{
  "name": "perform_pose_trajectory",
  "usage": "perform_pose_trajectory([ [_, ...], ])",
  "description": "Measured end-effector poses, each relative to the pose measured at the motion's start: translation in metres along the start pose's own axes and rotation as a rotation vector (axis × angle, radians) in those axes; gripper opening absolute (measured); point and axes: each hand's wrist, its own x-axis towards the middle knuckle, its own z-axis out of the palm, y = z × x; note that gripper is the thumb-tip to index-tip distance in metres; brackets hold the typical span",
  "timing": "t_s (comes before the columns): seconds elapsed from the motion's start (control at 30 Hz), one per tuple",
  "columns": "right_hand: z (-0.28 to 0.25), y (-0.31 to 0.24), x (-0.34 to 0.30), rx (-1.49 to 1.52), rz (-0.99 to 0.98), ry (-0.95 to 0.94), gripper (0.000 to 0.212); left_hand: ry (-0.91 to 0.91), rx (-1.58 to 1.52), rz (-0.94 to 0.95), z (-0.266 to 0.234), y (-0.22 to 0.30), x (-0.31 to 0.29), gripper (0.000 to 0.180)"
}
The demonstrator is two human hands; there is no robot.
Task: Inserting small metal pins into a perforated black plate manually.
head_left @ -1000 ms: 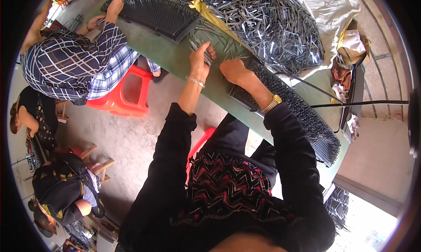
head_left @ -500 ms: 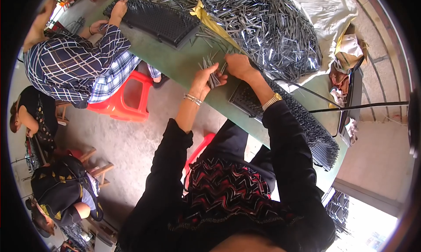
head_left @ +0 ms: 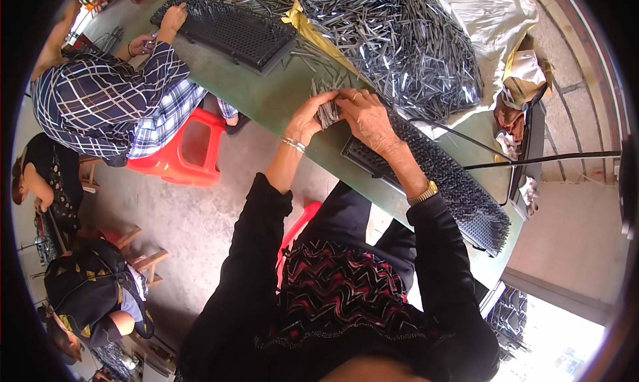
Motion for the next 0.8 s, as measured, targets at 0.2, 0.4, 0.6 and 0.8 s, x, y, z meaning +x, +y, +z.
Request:
perform_pose_trajectory([
  [0.2, -0.001, -0.004, 0.017, 0.765, 0.652, 0.09, 0.02, 0.223, 0.413, 0.381, 0.014, -0.001, -0.012, 0.019],
  [0.4, 0.024, -0.027, 0.021, 0.878, 0.758, 0.111, 0.041, 0.322, 0.759, 0.877, 0.008, -0.038, -0.013, 0.031],
  [0.6, 0.025, -0.037, 0.009, 0.916, 0.845, 0.147, 0.037, 0.445, 0.979, 0.817, 0.007, -0.047, -0.021, 0.033],
  [0.8, 0.02, -0.039, 0.013, 0.714, 0.705, 0.176, 0.029, 0.392, 0.859, 0.97, -0.004, -0.051, -0.011, 0.024],
])
